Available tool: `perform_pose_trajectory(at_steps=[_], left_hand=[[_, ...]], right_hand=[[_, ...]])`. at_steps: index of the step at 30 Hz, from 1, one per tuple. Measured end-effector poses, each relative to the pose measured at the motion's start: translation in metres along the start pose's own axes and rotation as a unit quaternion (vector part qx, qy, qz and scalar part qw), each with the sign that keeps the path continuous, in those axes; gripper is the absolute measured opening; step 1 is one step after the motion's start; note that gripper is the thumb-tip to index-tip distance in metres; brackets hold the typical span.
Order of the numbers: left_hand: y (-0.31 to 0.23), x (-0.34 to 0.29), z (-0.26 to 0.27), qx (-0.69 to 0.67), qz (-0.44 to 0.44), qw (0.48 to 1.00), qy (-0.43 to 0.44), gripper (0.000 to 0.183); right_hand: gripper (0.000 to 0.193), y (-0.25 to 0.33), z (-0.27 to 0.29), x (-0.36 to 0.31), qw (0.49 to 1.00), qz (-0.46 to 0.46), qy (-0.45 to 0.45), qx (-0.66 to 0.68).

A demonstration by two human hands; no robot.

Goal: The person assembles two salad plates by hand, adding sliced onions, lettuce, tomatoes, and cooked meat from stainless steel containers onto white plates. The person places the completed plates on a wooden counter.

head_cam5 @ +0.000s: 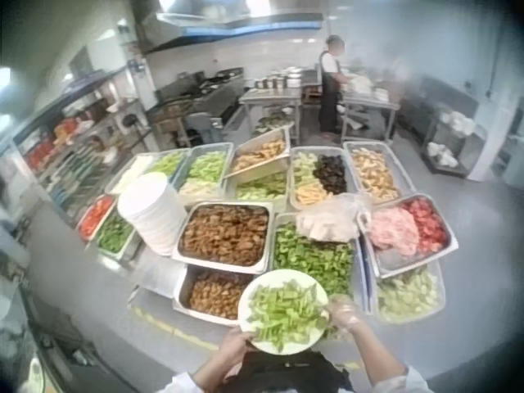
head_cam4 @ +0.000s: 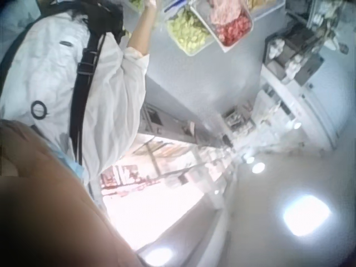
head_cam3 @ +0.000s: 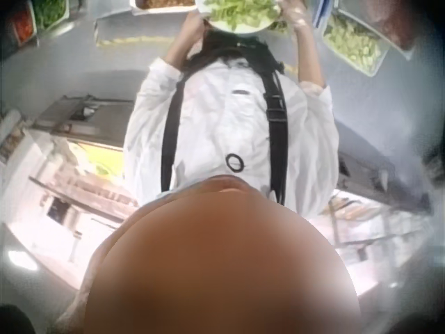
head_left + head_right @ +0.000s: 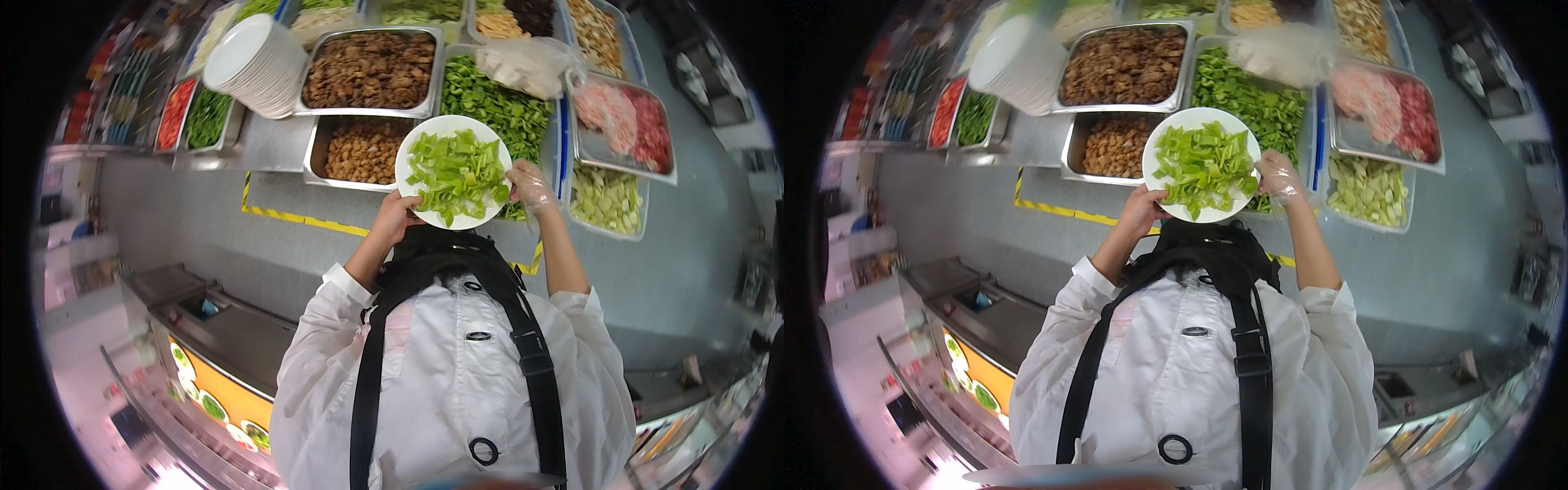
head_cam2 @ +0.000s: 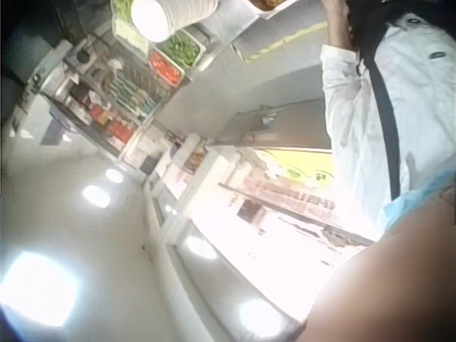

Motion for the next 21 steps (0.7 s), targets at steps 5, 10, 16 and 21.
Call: perform_pose_trajectory(at_steps=[5,10,16,21], left_hand=[[0.024,0.000,-0.008,-0.071,-0.005,0.995,-0.065,0.034],[0.021,-0.009,-0.007,-0.126,-0.019,0.987,-0.095,0.032],[0.032,-0.012,-0.016,-0.167,-0.032,0.981,-0.089,0.033],[0.010,-0.017,-0.001,-0.164,-0.069,0.980,-0.093,0.035]], right_hand=[[0.011,0.005,0.006,0.004,0.999,0.002,0.049,0.005],[0.011,-0.006,0.005,0.011,0.996,0.009,0.086,0.017],[0.011,-0.001,0.003,0.013,0.995,0.009,0.101,0.017],[0.015,0.032,-0.001,0.008,0.991,0.050,0.112,0.059]])
Point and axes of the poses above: each hand's wrist, its own x-axis towards the middle knuckle, its own z-axis out of the back of the hand, y = z × x, the point moved 10 cm from there along x, towards the middle knuckle, and after that the axes turned 8 degrees about x, right-handed, at the moved point
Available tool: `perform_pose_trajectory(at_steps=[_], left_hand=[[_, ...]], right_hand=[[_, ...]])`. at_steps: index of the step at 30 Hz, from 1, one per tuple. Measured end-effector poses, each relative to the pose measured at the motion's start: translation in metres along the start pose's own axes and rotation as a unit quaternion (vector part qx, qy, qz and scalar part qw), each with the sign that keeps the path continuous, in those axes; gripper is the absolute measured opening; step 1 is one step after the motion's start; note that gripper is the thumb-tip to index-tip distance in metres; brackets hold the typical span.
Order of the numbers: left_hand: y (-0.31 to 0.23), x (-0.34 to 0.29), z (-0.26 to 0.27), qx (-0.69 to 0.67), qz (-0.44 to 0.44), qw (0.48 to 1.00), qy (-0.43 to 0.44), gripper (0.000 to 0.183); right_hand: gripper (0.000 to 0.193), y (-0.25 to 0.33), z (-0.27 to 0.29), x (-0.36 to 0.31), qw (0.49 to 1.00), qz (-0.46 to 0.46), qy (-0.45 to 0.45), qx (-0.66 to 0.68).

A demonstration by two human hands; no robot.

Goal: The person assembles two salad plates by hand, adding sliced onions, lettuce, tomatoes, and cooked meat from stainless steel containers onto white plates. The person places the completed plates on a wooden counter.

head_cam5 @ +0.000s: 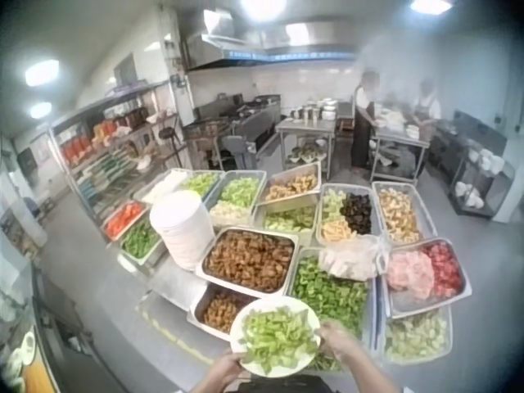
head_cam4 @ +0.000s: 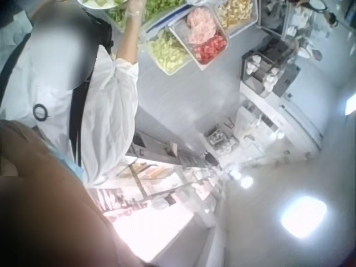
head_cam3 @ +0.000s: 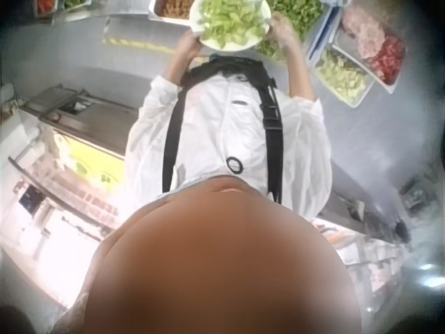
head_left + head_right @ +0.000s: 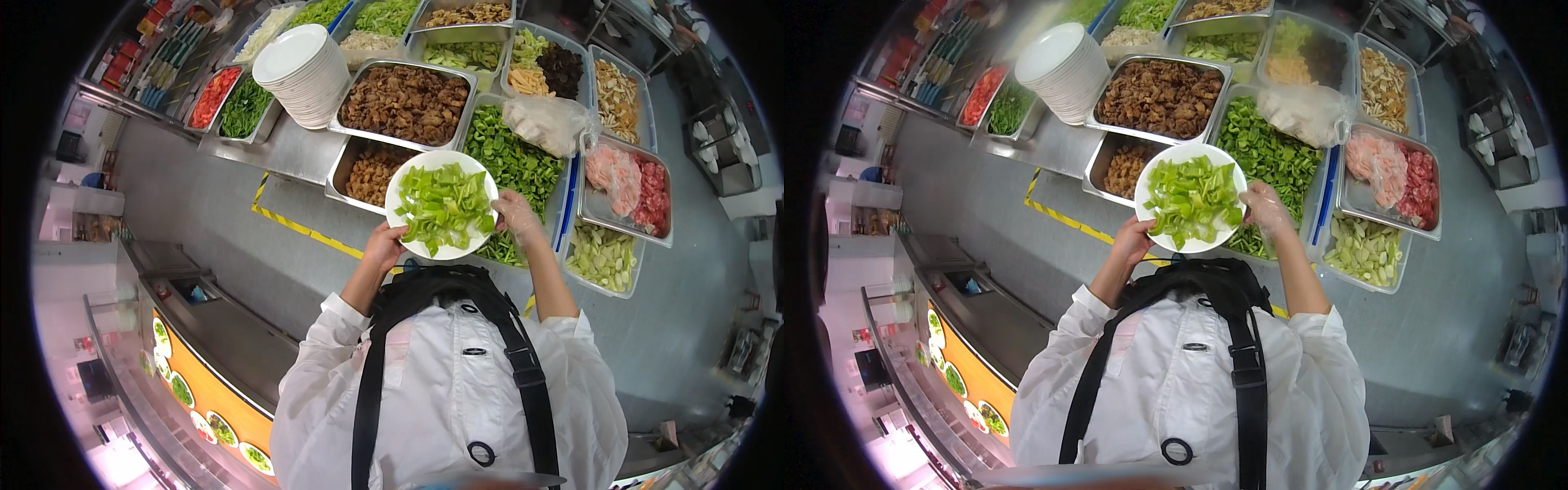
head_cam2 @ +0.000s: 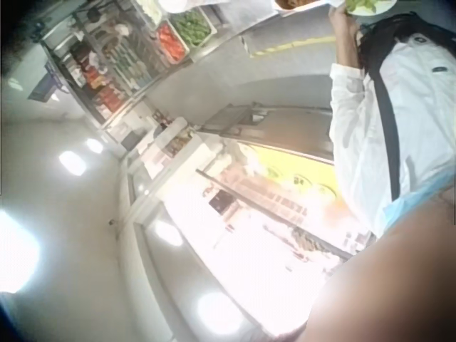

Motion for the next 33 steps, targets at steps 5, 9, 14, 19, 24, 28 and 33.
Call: perform_pose_trajectory(at_steps=[5,9,14,19,24,28,33], left_hand=[[-0.052,0.032,-0.004,0.000,-0.063,0.998,0.020,0.038],[-0.092,0.071,-0.021,-0.022,-0.080,0.996,0.009,0.035],[-0.100,0.131,-0.020,-0.044,-0.070,0.997,-0.009,0.034],[-0.099,0.152,-0.024,-0.034,-0.079,0.996,-0.031,0.031],[-0.100,0.153,-0.024,0.014,-0.099,0.993,-0.058,0.030],[-0.104,0.137,-0.028,0.028,-0.096,0.994,-0.049,0.042],[-0.124,0.098,-0.013,0.120,-0.178,0.961,-0.173,0.049]], right_hand=[[0.024,0.042,-0.012,0.026,0.995,0.058,-0.003,0.085],[0.028,0.065,0.026,0.043,0.981,0.103,-0.129,0.102],[0.054,0.089,0.158,0.042,0.863,0.207,-0.434,-0.156],[0.052,0.146,0.175,0.043,0.833,0.131,-0.441,-0.308],[0.042,0.146,0.159,0.062,0.826,0.298,-0.385,-0.285],[0.036,0.124,0.170,0.053,0.851,0.304,-0.370,-0.216],[0.030,0.139,0.168,0.013,0.839,0.342,-0.331,-0.263]])
Point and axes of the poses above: each hand's wrist, its own x-axis towards the middle knuckle, its own z-axis out of the back of the hand, y = z × x, the point moved 10 cm from there along x, towards the middle knuckle, and after that the axes turned 8 degrees about x, right-handed, at the moved point
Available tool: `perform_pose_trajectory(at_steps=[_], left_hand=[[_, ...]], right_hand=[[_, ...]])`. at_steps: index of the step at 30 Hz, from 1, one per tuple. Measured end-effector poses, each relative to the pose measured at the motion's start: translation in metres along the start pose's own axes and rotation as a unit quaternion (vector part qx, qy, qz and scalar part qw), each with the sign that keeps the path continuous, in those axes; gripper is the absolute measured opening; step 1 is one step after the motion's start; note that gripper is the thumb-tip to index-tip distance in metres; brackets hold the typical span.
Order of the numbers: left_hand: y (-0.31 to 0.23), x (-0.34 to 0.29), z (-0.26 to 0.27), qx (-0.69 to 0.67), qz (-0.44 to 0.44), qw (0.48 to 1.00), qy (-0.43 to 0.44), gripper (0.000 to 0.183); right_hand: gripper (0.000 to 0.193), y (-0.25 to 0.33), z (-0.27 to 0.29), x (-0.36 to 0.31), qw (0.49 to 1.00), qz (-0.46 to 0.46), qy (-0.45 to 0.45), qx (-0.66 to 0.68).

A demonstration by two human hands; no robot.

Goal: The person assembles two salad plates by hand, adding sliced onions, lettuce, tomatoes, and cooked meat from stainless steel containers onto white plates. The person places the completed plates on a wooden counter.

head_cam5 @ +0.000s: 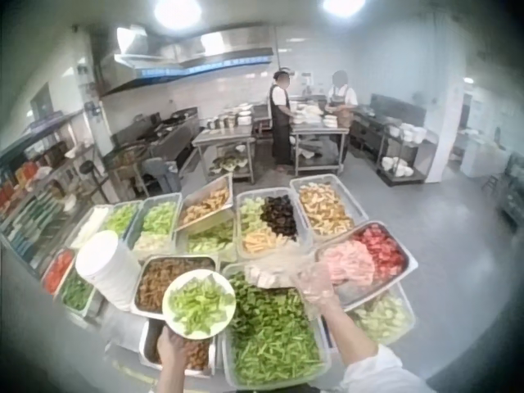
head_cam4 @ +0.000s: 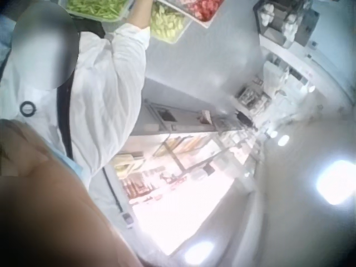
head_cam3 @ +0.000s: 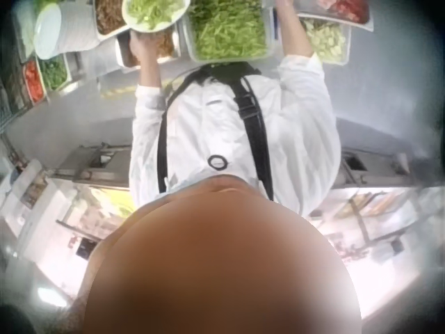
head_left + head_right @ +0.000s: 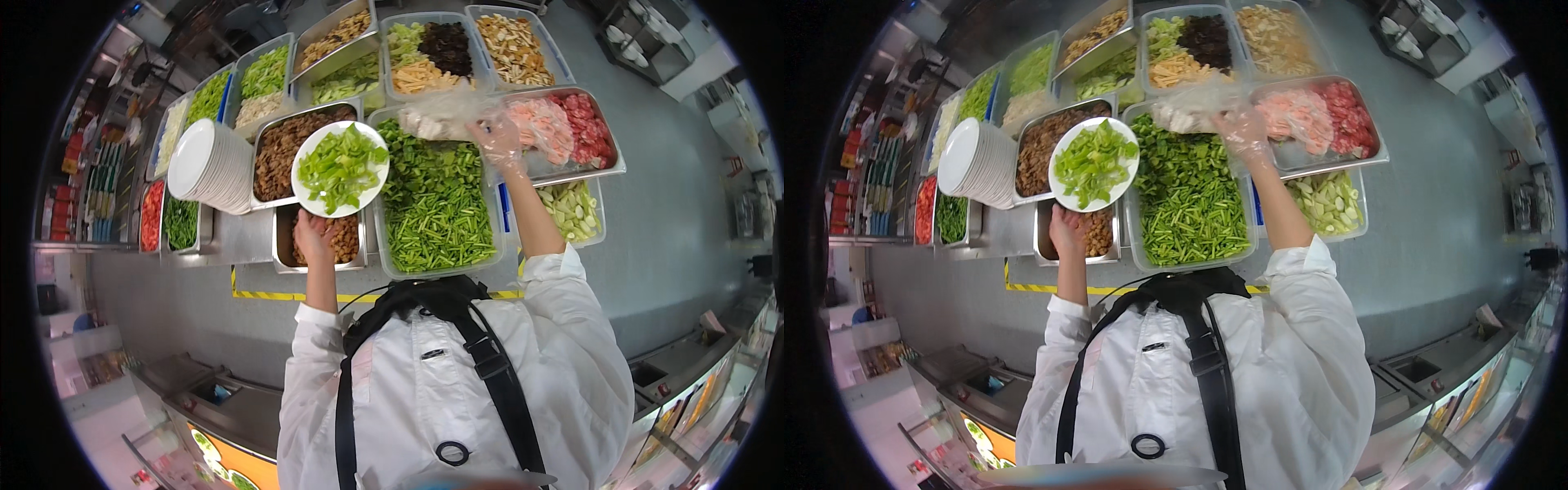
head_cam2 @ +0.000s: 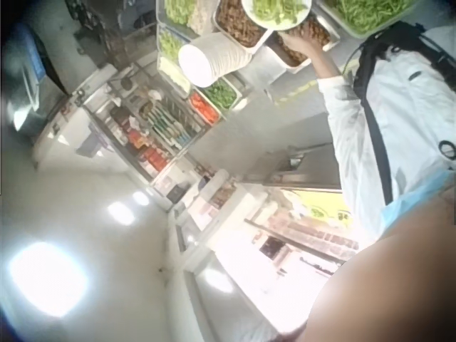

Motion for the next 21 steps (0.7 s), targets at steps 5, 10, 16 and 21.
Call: perform_pose_trajectory(at_steps=[5,10,16,21], left_hand=[[-0.090,-0.091,-0.084,0.162,-0.336,0.928,0.016,0.047],[-0.078,-0.140,-0.232,0.339,-0.399,0.818,0.238,0.049],[-0.036,-0.152,-0.286,0.400,-0.393,0.782,0.274,0.051],[-0.009,-0.148,-0.294,0.434,-0.408,0.766,0.240,0.055]], right_hand=[[0.016,0.036,-0.013,-0.042,0.984,0.163,0.072,0.005],[0.016,0.028,-0.043,-0.083,0.962,0.169,0.210,0.035],[0.020,-0.052,0.086,-0.041,0.934,0.065,0.149,-0.318],[0.027,-0.188,0.207,-0.005,0.867,-0.162,0.175,-0.437]])
Point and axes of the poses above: each hand's wrist, its own x-axis towards the middle knuckle, its own z-axis out of the back of the hand, y = z × x, the point moved 10 cm from there along x, towards the middle knuckle, and after that the axes turned 8 degrees about x, right-handed, at the moved point
